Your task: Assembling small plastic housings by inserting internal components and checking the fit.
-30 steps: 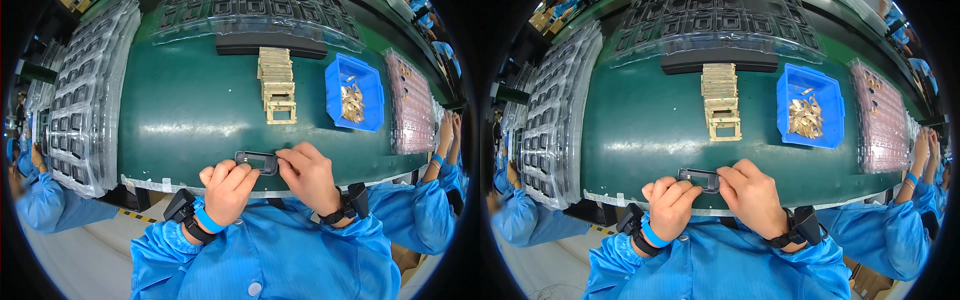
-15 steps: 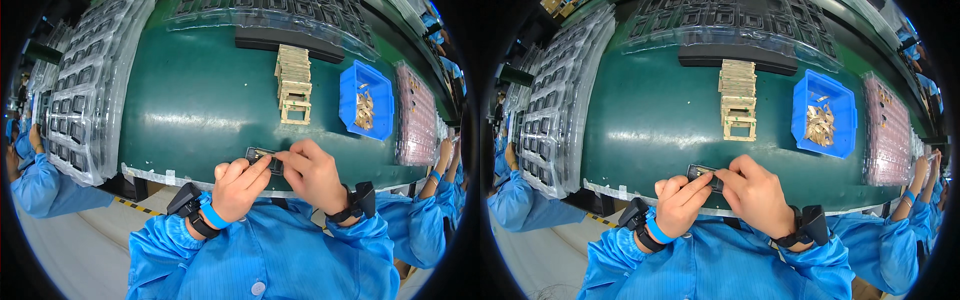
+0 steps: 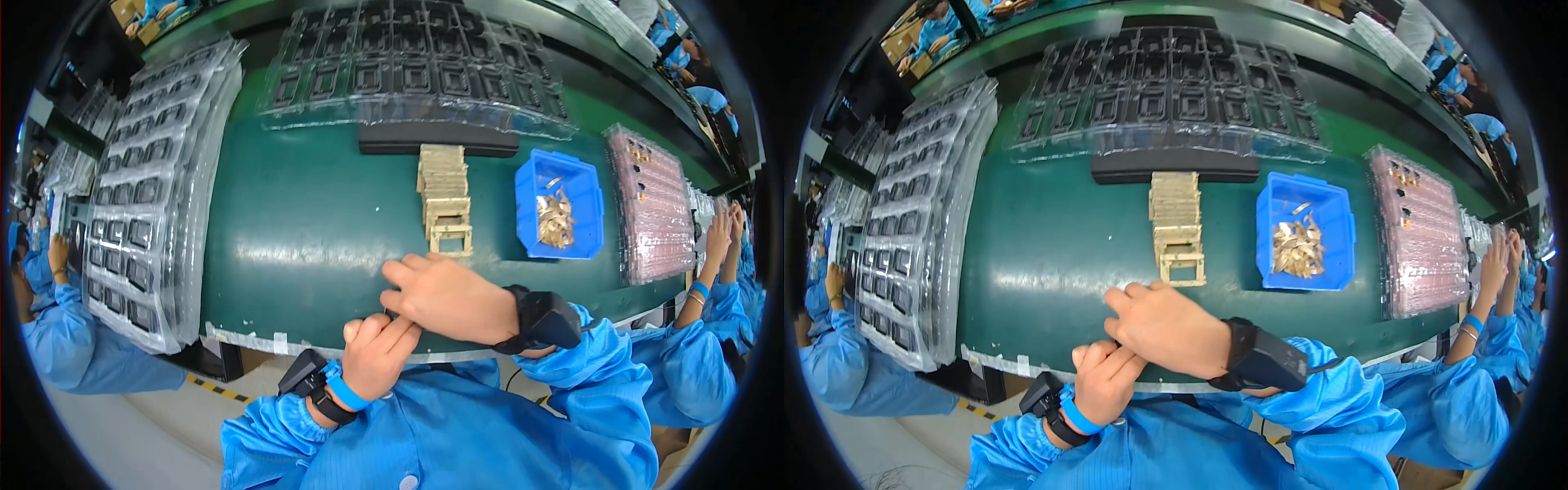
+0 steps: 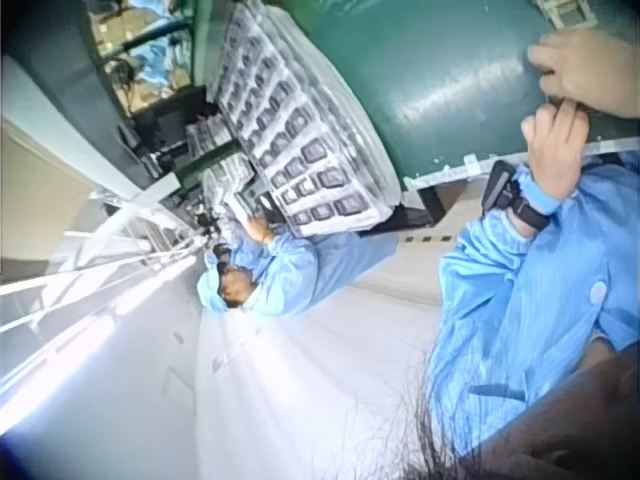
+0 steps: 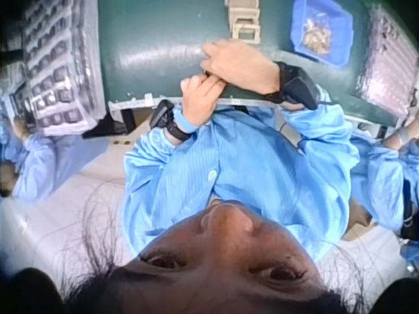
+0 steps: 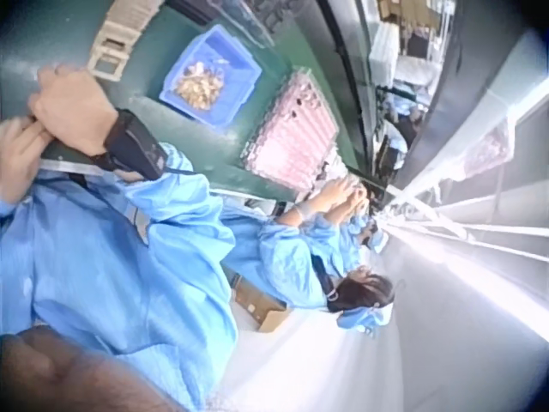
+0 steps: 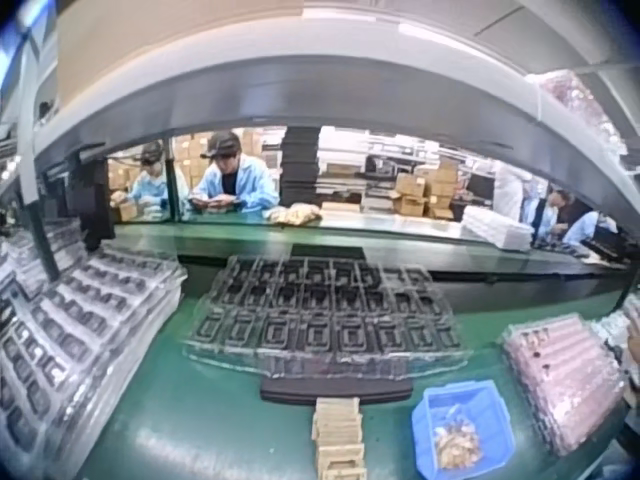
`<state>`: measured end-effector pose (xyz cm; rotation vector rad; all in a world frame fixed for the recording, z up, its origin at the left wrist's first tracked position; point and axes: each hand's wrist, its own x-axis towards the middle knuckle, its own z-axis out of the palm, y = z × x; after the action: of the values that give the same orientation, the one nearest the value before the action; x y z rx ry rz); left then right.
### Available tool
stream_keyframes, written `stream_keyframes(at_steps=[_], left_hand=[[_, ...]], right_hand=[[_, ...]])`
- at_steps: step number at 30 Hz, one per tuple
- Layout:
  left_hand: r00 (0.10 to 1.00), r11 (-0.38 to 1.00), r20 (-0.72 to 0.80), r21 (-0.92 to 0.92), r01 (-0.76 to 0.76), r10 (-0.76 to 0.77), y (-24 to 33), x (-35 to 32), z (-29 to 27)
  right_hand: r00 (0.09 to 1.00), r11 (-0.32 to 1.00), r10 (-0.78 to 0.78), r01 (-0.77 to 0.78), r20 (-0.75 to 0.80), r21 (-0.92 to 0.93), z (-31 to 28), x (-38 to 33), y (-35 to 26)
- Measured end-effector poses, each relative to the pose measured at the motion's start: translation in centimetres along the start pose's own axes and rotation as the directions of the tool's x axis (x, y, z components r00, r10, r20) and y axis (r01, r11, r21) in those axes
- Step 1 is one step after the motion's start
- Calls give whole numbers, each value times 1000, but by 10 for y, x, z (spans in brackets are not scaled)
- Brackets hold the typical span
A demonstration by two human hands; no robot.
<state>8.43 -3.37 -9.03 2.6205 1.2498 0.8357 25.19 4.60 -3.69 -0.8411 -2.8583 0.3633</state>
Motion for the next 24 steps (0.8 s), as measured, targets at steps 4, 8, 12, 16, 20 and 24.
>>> stream_keyframes(at_steps=[4, 8, 12, 16, 20, 24], left_hand=[[999, 999, -32, -24, 36, -37, 3, 1, -2], [998, 998, -41, -37, 48, -50, 1, 2, 0], [997, 999, -50, -9, 51, -51, 1, 6, 0], [991, 994, -80, -4, 106, -106, 2, 4, 5], [989, 993, -94, -16, 117, -118, 4, 3, 5], [989, 993, -90, -19, 116, -117, 4, 5, 3]], right_hand=[[999, 997, 30, -31, -14, -70, 7, 1, -5], [998, 992, -7, -2, -67, -126, 15, -1, -3], [990, 993, 8, -24, -139, -118, 12, -9, 4], [988, 993, 119, -120, -103, -6, -5, -28, 8], [950, 968, 247, -250, -191, 9, -33, -57, 10], [779, 863, 441, -504, -445, -27, -65, -85, 25]])
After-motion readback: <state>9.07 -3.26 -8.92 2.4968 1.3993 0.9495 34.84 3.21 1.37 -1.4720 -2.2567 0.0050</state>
